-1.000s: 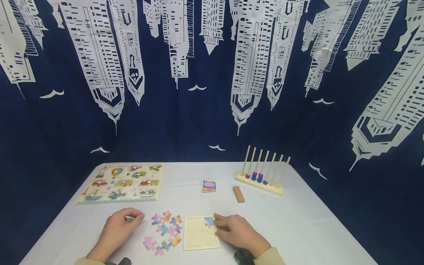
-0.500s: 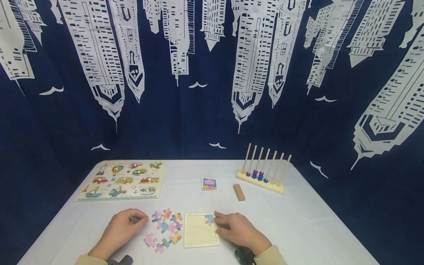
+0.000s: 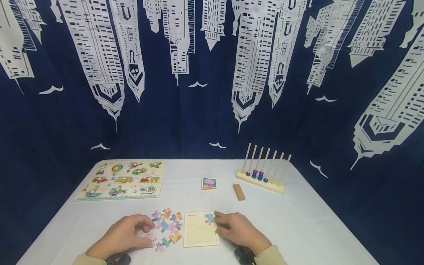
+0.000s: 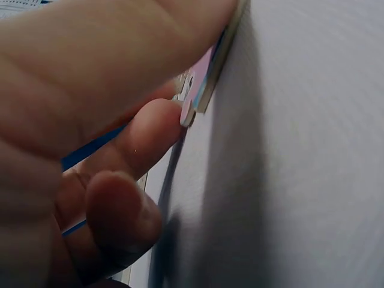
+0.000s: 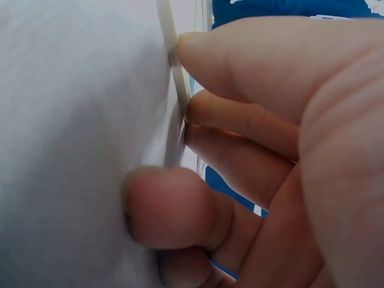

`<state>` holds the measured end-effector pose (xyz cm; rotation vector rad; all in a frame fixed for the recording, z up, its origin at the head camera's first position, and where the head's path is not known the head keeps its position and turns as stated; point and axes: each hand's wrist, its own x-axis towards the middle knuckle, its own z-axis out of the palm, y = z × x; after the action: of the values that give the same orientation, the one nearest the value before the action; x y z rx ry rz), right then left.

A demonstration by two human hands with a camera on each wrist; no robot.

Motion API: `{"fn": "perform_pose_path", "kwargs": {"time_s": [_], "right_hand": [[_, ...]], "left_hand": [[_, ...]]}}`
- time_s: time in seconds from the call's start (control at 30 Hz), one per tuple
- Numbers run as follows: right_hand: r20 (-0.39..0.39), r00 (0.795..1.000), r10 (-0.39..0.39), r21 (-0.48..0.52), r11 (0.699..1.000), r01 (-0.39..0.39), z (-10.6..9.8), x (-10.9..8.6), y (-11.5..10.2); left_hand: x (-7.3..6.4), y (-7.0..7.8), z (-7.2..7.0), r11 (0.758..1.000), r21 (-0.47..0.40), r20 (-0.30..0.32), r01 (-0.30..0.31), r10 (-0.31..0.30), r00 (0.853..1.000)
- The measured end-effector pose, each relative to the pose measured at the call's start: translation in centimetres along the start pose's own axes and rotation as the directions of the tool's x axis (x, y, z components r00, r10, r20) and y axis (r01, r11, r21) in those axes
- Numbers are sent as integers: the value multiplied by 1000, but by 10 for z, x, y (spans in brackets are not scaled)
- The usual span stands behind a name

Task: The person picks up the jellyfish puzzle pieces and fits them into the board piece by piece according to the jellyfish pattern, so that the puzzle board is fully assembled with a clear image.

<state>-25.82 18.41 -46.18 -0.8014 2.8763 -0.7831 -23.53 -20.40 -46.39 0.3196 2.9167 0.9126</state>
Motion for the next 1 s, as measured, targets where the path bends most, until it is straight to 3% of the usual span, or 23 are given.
{"fn": "perform_pose_path", "kwargs": {"time_s": [0.13, 0.23, 0.4, 0.67, 1.0], "right_hand": [[-1, 1000, -7, -7, 1000, 7, 0, 0, 0], [-1, 1000, -13, -6, 1000, 13, 0, 1, 0], [-3, 1000, -15, -2, 1000, 15, 0, 0, 1], [-8, 1000, -20, -8, 1000, 20, 0, 0, 2], [-8, 1000, -29, -8, 1000, 29, 0, 1, 2]], "left_hand": [[-1, -5, -2, 997, 19, 17, -74, 73, 997], [-1, -6, -2, 997, 17, 21, -81, 81, 996], [0, -7, 0, 999, 32, 0, -34, 34, 999], [3, -5, 2, 993, 92, -117, 79, -68, 991], [3, -4, -1, 996, 60, -57, 59, -55, 997]]}}
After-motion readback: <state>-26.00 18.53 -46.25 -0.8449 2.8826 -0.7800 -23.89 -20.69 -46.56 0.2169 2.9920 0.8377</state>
